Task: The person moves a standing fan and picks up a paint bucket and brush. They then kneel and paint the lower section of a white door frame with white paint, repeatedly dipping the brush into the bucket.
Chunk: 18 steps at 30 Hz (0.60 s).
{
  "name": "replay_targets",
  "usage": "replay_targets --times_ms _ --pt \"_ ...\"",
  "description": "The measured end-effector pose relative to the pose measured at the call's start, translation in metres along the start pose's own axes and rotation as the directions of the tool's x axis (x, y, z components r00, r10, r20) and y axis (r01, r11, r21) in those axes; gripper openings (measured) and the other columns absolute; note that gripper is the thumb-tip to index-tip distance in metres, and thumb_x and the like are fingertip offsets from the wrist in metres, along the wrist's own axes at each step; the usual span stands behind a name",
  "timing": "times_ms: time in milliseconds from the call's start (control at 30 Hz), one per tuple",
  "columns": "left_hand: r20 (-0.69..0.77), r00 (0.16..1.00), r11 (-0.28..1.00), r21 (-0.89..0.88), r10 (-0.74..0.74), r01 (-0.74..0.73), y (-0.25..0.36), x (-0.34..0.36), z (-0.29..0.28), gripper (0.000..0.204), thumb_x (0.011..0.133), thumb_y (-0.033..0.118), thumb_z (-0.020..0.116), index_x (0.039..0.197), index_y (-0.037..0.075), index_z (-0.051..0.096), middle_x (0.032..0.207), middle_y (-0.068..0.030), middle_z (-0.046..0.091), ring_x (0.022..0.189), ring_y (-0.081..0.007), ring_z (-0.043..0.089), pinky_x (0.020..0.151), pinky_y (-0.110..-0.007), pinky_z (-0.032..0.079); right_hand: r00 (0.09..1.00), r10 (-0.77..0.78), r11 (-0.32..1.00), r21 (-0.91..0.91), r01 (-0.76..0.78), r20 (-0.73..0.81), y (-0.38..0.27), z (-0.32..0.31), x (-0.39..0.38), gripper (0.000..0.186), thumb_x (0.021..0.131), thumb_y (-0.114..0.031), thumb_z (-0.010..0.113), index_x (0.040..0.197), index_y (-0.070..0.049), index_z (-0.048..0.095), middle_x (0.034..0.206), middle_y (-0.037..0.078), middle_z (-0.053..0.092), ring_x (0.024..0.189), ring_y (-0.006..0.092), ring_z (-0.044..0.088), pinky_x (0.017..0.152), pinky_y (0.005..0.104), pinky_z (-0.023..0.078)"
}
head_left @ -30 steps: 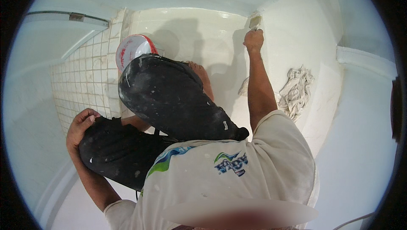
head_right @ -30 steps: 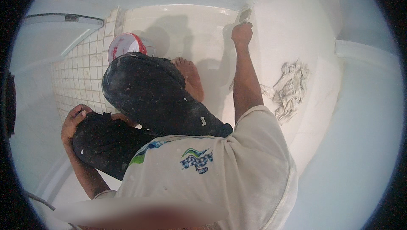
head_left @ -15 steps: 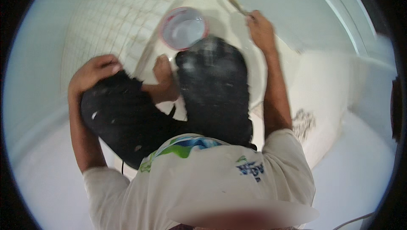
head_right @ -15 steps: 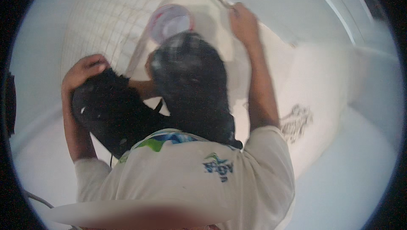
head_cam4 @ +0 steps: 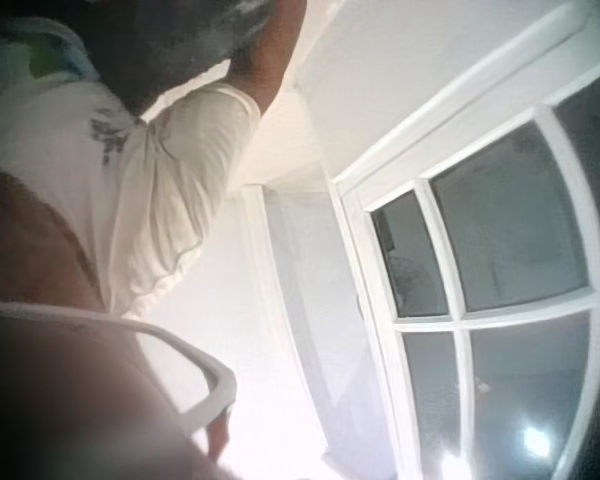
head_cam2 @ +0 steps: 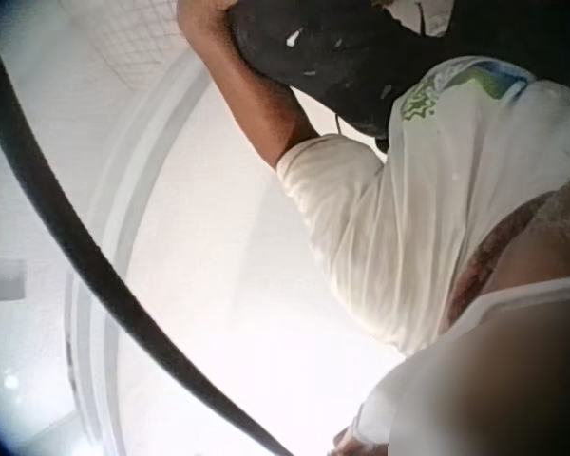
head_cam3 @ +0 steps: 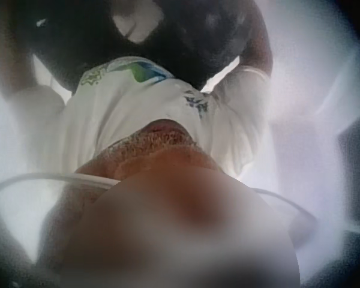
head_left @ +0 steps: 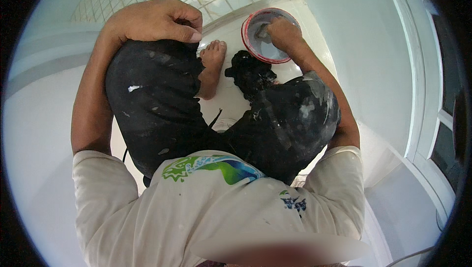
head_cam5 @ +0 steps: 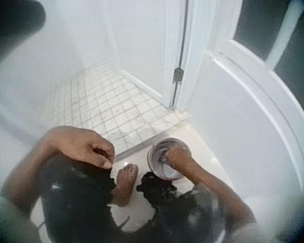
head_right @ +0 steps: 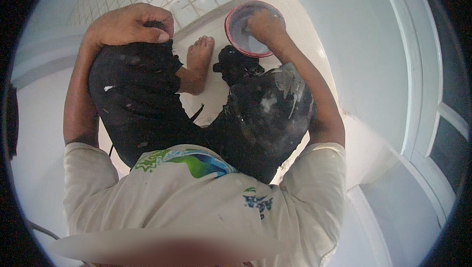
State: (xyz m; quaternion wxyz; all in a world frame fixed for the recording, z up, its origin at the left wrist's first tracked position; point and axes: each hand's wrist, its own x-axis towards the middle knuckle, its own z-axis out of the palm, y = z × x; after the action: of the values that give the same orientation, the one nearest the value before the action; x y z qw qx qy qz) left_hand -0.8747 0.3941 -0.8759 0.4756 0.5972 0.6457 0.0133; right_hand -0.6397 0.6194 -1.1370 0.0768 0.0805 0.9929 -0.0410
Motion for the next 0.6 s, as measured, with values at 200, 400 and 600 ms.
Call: replay_targets --times_ms 200,400,600 --pt "-0.001 0.999 0.999 -0.013 -0.049 0.048 -0.005 -0.004 0.005 0.037 0.104 0.037 0.067 0.106 0.001 0.071 0.088 -0.0079 0.069 0.088 -0.0187 0.064 0.085 -0.037 0.052 0.995 0.061 0.993 0.098 -0.069 0.074 -0.016 0.003 -0.004 0.023 0.096 -0.008 0.063 0.107 0.0 0.082 0.121 0.024 0.074 0.117 0.0412 0.072 0.097 0.052 0.061" --pt "-0.011 0.996 0.994 0.052 -0.092 0.093 0.006 -0.001 0.005 0.036 0.103 0.037 0.069 0.105 0.001 0.07 0.088 -0.006 0.07 0.087 -0.0168 0.064 0.084 -0.036 0.052 0.963 0.188 0.975 0.078 -0.206 0.191 -0.02 -0.043 -0.023 0.024 0.096 -0.015 0.066 0.111 -0.006 0.083 0.117 0.02 0.077 0.11 0.0411 0.074 0.097 0.053 0.06" --pt "0.016 0.997 0.993 -0.084 -0.079 0.08 0.014 -0.005 0.008 0.037 0.103 0.039 0.07 0.106 0.001 0.071 0.09 -0.0043 0.071 0.088 -0.0154 0.064 0.085 -0.035 0.053 0.955 0.295 0.702 0.671 -0.239 0.031 0.045 -0.048 -0.098 0.03 0.097 -0.025 0.068 0.113 -0.003 0.081 0.095 0.015 0.079 0.084 0.0295 0.073 0.076 0.0434 0.058"
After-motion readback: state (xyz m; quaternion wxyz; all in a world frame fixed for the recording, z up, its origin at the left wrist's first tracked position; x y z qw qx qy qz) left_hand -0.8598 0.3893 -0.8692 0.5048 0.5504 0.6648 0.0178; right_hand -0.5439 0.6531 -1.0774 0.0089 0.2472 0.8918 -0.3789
